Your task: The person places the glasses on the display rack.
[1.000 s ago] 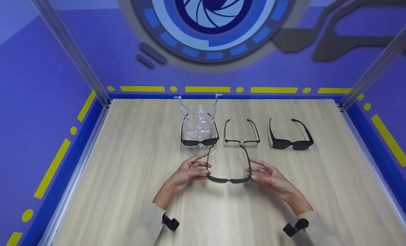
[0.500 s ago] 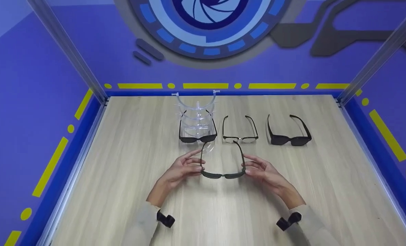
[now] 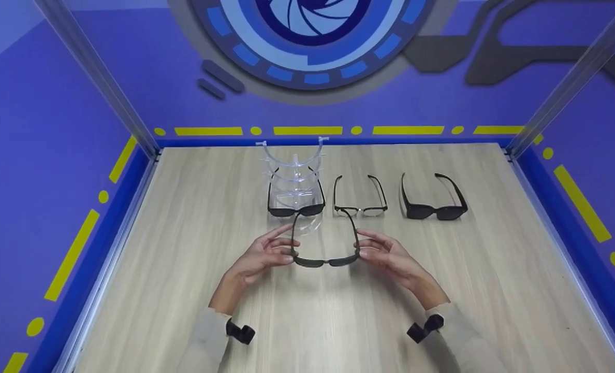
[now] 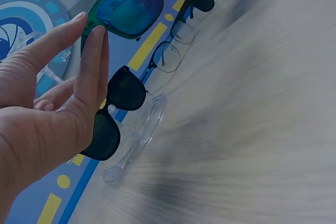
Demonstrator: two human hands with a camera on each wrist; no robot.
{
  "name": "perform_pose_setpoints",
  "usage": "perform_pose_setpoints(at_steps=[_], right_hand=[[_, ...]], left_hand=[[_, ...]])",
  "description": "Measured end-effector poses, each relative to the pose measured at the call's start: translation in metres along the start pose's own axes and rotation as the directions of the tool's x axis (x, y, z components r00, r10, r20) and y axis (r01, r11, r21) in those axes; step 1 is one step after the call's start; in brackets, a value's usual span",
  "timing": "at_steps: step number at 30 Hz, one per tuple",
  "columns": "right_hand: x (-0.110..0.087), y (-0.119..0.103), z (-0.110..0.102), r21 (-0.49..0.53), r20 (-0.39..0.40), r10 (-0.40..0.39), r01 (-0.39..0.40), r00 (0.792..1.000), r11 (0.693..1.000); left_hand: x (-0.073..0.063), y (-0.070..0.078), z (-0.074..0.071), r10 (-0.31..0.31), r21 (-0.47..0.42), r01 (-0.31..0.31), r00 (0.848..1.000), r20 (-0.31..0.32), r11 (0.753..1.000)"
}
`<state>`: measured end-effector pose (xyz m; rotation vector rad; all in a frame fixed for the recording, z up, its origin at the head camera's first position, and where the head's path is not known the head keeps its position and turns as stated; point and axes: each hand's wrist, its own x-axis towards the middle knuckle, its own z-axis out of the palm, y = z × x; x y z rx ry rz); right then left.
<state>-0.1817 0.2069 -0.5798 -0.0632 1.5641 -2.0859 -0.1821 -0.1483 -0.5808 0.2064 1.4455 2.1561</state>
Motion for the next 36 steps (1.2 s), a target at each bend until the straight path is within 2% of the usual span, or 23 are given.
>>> perform_pose_setpoints(at_steps=[9,15,23,36], right_hand=[[0.008,-0.005,0.009,0.019,0.022,-0.009,0.008,1.0,1.0],[0.01,-0.008,0.013,0.029,-0.002,-0.006,0.006,1.0,1.0],[0.016,-0.01,0.022,0.036,-0.002,-0.02,0.02,1.0,0.999],[0.027,-0.02,0.032,-0.012,0.012,-0.056,0.056,0.998,0.998]], left_hand=[[-0.005,0.009,-0.004,0.017,0.045,-0.014,0.998,-0.061,0.999],[-0.004,0.009,-0.005,0.029,0.044,-0.026,0.998,-0.063,0.999],[-0.009,0.011,-0.01,0.054,0.061,-0.047,0.992,-0.112,0.997],[-0.016,0.021,-0.014,0.085,0.1,-0.071,0.986,-0.145,0.992]])
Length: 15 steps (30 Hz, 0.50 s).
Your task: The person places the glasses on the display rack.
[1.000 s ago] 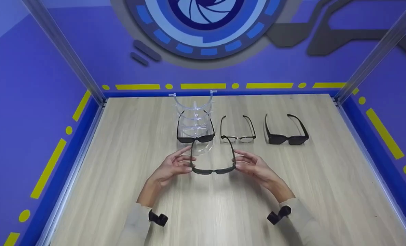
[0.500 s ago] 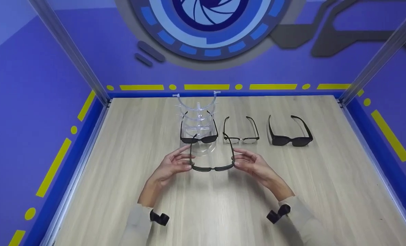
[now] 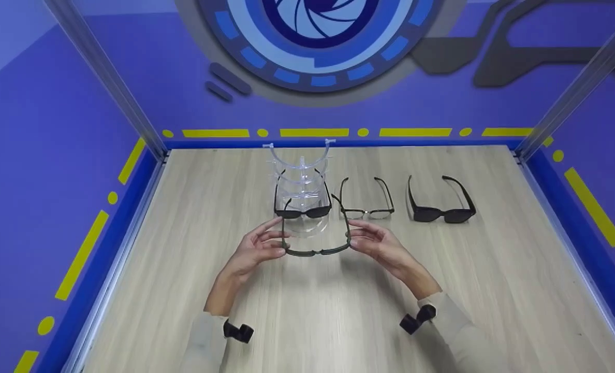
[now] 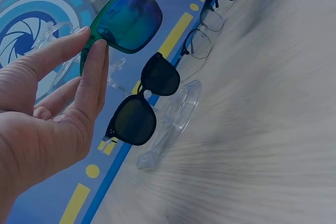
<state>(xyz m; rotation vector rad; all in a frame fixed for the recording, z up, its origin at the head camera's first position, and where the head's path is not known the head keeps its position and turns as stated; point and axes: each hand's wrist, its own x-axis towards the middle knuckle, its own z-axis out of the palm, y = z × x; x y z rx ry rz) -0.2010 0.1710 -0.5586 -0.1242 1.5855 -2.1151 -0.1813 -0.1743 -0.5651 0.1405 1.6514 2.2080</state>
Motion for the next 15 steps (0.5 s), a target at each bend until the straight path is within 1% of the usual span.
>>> perform_pose_setpoints(at_steps=[3,9,15], right_hand=[[0.0026,-0.0006,0.0008,-0.003,0.009,-0.008,0.008,1.0,1.0],[0.0052,-0.002,0.002,0.018,0.019,-0.008,0.008,1.0,1.0],[0.0106,-0.0072,0.0024,0.031,0.033,-0.016,0.015,0.999,0.999]], left_hand=[[-0.0008,0.0026,-0.001,0.015,-0.001,-0.015,1.0,-0.007,1.0],[-0.0012,0.0046,-0.0013,0.017,-0.023,-0.018,1.0,-0.009,1.0],[0.0027,0.0082,-0.0021,0.015,-0.014,-0.016,1.0,-0.021,1.0]])
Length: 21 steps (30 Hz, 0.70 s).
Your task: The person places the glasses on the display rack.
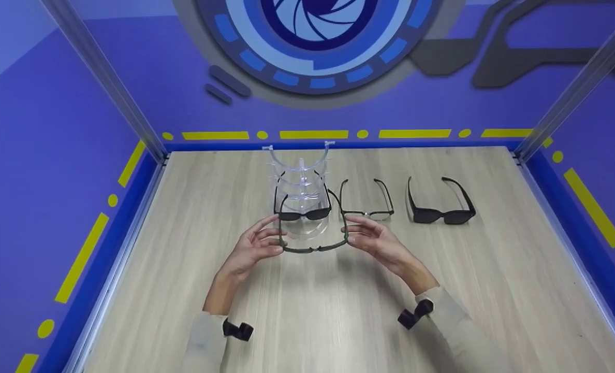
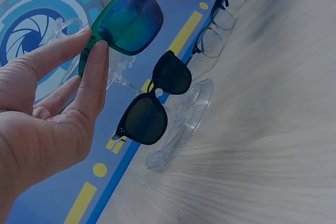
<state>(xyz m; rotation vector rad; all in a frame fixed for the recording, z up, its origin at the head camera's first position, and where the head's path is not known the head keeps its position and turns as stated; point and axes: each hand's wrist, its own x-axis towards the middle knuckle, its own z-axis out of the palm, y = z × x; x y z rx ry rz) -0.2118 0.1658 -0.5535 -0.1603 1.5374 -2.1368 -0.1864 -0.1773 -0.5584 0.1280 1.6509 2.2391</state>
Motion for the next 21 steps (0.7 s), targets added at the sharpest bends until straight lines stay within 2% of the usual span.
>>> perform_pose_setpoints(at_steps=[8,15,21], right_hand=[[0.008,-0.007,-0.003,-0.042,-0.003,0.012,-0.012,1.0,0.999],[0.014,-0.015,-0.005,-0.074,0.003,0.018,-0.018,1.0,0.997],[0.024,-0.025,0.001,-0.049,0.008,0.004,-0.003,1.0,0.999]], left_hand=[[0.007,0.005,-0.002,-0.005,-0.01,0.004,1.0,-0.016,1.0],[0.014,0.011,-0.006,-0.002,0.015,0.002,1.0,0.011,1.0],[0.022,0.018,-0.014,0.0,0.004,0.0,1.0,0.016,1.0]])
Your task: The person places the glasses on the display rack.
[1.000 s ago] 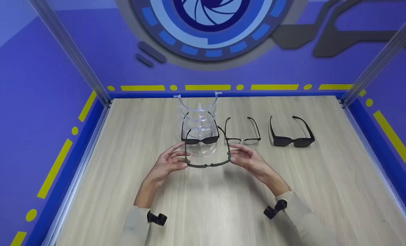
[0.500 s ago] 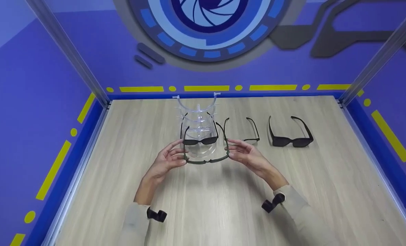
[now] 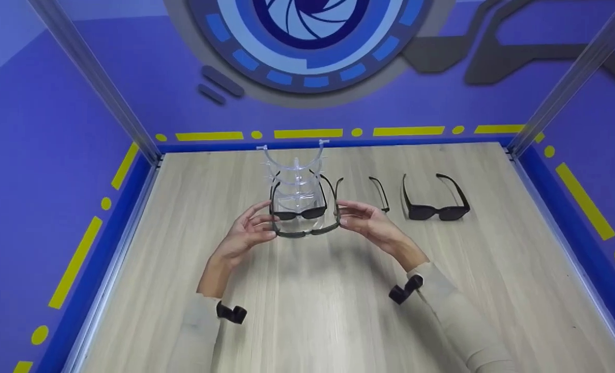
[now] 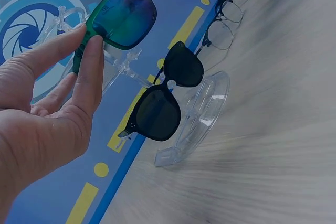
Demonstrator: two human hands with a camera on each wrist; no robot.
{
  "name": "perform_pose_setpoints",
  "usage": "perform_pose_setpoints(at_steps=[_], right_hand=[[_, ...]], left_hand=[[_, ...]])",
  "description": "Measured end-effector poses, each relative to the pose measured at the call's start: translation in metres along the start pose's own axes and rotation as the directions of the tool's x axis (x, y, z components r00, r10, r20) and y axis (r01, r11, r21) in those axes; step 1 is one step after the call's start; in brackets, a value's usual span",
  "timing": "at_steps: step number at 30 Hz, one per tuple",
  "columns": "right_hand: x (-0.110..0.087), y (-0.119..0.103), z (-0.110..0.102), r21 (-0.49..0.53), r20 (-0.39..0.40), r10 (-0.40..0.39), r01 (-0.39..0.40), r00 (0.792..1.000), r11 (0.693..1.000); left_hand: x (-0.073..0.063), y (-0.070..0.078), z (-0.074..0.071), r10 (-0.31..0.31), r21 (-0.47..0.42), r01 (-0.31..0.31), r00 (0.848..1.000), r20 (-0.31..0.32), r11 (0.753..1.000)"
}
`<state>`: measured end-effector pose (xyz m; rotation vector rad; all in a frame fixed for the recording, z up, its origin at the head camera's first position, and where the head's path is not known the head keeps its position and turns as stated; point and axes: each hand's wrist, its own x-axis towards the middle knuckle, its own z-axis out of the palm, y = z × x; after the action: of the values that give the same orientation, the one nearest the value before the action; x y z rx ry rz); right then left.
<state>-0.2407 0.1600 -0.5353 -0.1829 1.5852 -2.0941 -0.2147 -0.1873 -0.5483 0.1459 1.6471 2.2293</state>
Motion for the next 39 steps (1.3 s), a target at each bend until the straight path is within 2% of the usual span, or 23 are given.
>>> perform_pose_setpoints(at_steps=[7,14,22,39], right_hand=[[0.012,-0.005,0.002,0.014,-0.013,-0.012,0.012,1.0,1.0],[0.025,-0.008,0.003,-0.001,-0.038,-0.011,0.011,0.999,1.0],[0.038,-0.014,0.004,-0.012,-0.048,-0.026,0.026,0.999,1.0],[0.051,-0.014,0.005,0.013,-0.078,-0.028,0.029,0.997,1.0]], left_hand=[[0.009,0.008,-0.008,0.004,-0.034,-0.003,1.0,0.014,0.999],[0.02,0.013,-0.013,-0.016,-0.003,0.016,0.999,-0.049,1.0],[0.033,0.019,-0.019,-0.024,-0.001,0.024,0.997,-0.079,1.0],[0.044,0.024,-0.023,-0.026,0.002,0.027,0.991,-0.129,1.0]])
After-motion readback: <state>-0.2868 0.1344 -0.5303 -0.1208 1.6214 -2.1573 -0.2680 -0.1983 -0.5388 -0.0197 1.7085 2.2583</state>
